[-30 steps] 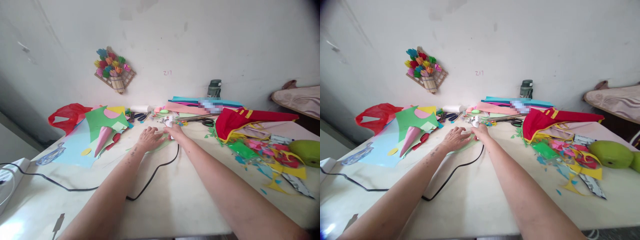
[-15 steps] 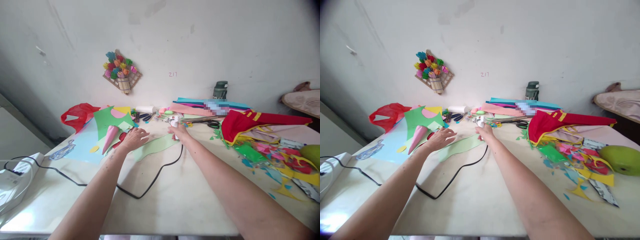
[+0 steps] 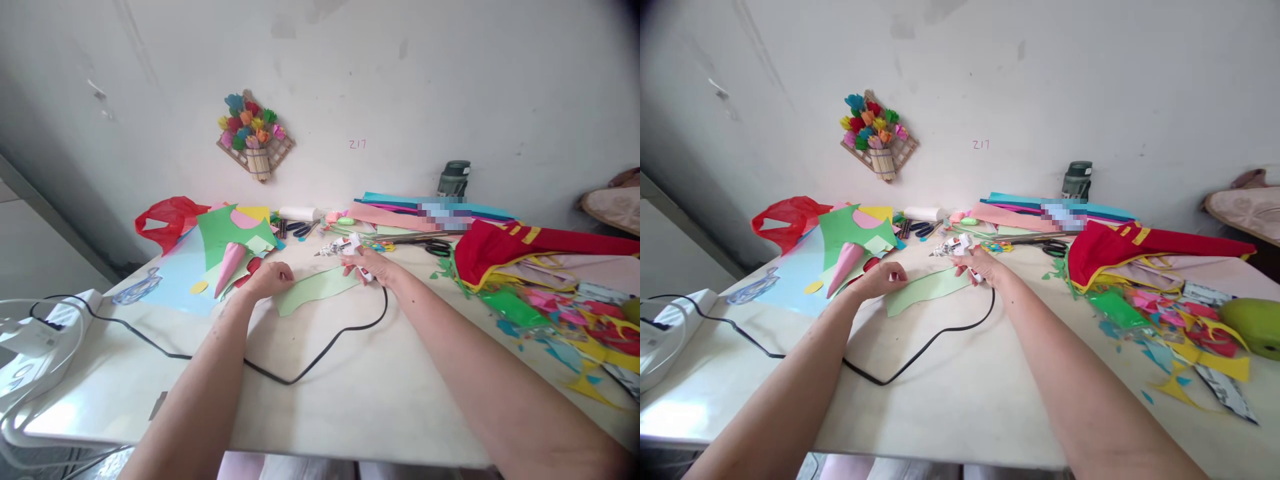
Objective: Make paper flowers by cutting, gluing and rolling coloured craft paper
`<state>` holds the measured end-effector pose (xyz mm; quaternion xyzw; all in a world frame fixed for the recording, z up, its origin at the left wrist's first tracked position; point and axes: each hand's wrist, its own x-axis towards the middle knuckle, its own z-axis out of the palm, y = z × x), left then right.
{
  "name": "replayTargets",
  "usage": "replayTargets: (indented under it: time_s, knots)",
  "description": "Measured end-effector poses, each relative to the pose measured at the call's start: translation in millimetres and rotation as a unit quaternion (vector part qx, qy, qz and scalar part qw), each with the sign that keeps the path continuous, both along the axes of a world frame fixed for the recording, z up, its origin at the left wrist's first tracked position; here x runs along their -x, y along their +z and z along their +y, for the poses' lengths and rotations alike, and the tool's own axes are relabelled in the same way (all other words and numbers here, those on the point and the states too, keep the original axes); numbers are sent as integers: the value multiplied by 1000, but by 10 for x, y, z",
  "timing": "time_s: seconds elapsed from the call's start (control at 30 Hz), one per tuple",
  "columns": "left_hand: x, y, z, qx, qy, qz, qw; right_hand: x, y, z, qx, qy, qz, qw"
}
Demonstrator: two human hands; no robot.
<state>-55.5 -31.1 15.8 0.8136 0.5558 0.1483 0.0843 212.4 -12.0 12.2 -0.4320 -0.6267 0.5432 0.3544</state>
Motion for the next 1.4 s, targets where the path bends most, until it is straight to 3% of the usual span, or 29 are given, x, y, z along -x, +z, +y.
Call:
replayTargets:
  time_s: [0.4,0.53,0.87,1.4]
  knots:
    - [74,-124,75,27,4,-92,995,-46,72,-55,-18,84,-87,992]
    - [58,-170,119,27,24,-98,995,-10,87,-69,-28,80,-107,991]
    - [-47,-257,221,-72,57,-96,991,96,63,-71,-72,21,-149,986]
    - [75,-341,233,6,71,-223,972,340,37,-105,-79,7,-219,973]
